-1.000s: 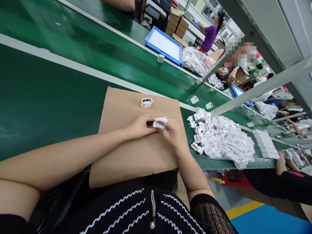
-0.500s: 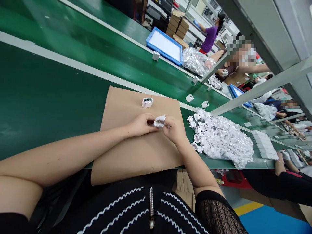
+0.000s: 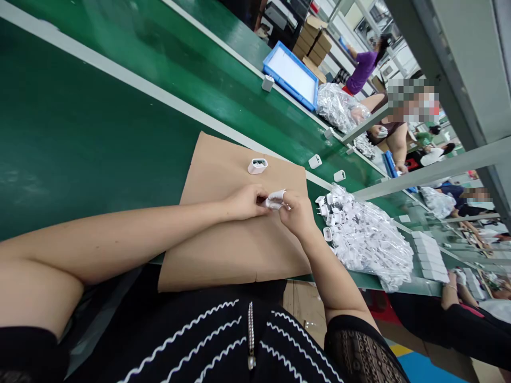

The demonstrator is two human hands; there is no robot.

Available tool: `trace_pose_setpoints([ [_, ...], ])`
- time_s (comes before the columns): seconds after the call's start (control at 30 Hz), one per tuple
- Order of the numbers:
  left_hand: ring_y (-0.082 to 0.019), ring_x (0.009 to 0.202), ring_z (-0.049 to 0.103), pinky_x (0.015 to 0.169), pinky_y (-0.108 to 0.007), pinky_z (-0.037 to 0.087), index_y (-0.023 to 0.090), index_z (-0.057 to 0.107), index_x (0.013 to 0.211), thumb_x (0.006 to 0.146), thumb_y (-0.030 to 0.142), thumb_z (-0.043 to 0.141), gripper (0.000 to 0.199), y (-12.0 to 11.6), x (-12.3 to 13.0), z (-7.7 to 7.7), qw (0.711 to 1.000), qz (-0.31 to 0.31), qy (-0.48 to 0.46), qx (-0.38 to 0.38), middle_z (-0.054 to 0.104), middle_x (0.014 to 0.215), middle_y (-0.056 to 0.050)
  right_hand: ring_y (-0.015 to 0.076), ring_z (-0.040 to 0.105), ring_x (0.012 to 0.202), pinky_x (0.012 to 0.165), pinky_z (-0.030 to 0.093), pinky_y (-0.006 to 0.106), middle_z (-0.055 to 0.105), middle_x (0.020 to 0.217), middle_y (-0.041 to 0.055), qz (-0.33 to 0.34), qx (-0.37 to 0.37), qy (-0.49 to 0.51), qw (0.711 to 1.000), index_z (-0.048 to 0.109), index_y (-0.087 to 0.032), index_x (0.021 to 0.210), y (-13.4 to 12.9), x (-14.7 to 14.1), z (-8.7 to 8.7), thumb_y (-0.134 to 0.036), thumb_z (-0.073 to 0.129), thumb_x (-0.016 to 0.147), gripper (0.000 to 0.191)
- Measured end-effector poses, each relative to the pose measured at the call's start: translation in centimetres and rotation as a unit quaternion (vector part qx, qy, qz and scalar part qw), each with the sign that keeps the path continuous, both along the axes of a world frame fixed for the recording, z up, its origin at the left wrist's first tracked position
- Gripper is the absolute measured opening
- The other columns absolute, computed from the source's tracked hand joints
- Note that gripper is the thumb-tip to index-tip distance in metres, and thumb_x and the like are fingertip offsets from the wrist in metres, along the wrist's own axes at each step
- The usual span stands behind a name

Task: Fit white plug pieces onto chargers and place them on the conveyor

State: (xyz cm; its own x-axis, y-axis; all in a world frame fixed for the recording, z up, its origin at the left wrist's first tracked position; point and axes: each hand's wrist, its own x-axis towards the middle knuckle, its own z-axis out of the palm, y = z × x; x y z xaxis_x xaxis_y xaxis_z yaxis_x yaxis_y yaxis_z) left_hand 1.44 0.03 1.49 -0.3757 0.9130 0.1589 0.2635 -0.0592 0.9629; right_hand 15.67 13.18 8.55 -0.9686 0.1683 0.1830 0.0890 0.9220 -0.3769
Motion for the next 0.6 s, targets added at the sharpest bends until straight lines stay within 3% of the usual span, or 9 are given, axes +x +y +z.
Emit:
trace_pose_setpoints([
  [0.1,-0.022,0.079,0.065,0.072,-0.033,0.050,0.020,0.074,0.086,0.076,0.046,0.080,0.029,0.0,0.0,-0.1,1.000,-0.008,0.010,0.001,0.070,0.086,-0.003,0.0238,0.072,0.096,0.089,0.057,0.035,0.078,0.103,0.0043,-0.048,-0.064,0.022,0.997,0.079,-0.027,0.109,-0.5,0.1,-0.7,-0.006,0.058,0.078,0.043],
  [0.17,-0.023,0.080,0.065,0.072,-0.034,0.050,0.020,0.075,0.090,0.078,0.049,0.078,0.032,0.0,0.1,-0.1,1.000,-0.009,0.023,-0.005,0.071,0.087,-0.004,0.0231,0.072,0.099,0.094,0.057,0.036,0.078,0.109,0.0033,-0.081,-0.155,0.041,0.984,0.075,-0.029,0.123,-0.8,0.2,-1.5,-0.011,0.062,0.081,0.047],
  [0.3,-0.024,0.076,0.065,0.068,-0.035,0.050,0.019,0.076,0.091,0.077,0.052,0.077,0.036,-0.3,0.7,0.4,0.999,0.008,0.049,-0.023,0.071,0.086,-0.006,0.0235,0.070,0.112,0.100,0.057,0.039,0.073,0.126,0.0054,-0.111,-0.340,0.101,0.928,0.049,-0.033,0.155,-0.4,1.1,-2.3,-0.031,0.081,0.079,0.083],
  [0.37,-0.024,0.077,0.066,0.069,-0.035,0.051,0.019,0.077,0.093,0.078,0.052,0.077,0.036,-0.7,1.0,1.4,0.999,0.011,0.048,-0.013,0.073,0.087,-0.007,0.0256,0.065,0.121,0.104,0.055,0.041,0.067,0.137,0.0084,-0.120,-0.329,0.145,0.926,0.051,-0.032,0.153,0.7,2.0,-2.2,-0.037,0.087,0.074,0.088],
  [0.43,-0.025,0.085,0.067,0.073,-0.035,0.053,0.020,0.077,0.096,0.079,0.052,0.077,0.036,-1.1,0.8,2.8,0.998,0.050,0.048,0.008,0.076,0.095,-0.008,0.0259,0.063,0.117,0.103,0.054,0.043,0.064,0.135,0.0103,-0.148,-0.264,0.140,0.943,0.063,-0.029,0.142,2.1,3.1,-2.1,-0.040,0.086,0.075,0.072],
  [0.53,-0.027,0.100,0.068,0.084,-0.035,0.055,0.020,0.077,0.101,0.080,0.050,0.078,0.036,-0.9,-1.4,4.5,0.982,0.180,0.062,0.019,0.076,0.109,-0.008,0.0251,0.064,0.103,0.098,0.055,0.045,0.065,0.117,0.0096,-0.197,-0.186,0.042,0.962,0.074,-0.023,0.121,3.8,4.3,-2.8,-0.034,0.091,0.067,0.057],
  [0.6,-0.026,0.102,0.067,0.089,-0.036,0.054,0.020,0.076,0.106,0.081,0.048,0.079,0.037,0.1,-4.6,4.8,0.963,0.258,0.073,-0.009,0.075,0.111,-0.007,0.0237,0.065,0.100,0.097,0.055,0.044,0.065,0.111,0.0079,-0.200,-0.186,-0.003,0.962,0.077,-0.021,0.113,4.3,4.3,-3.6,-0.023,0.091,0.064,0.051],
])
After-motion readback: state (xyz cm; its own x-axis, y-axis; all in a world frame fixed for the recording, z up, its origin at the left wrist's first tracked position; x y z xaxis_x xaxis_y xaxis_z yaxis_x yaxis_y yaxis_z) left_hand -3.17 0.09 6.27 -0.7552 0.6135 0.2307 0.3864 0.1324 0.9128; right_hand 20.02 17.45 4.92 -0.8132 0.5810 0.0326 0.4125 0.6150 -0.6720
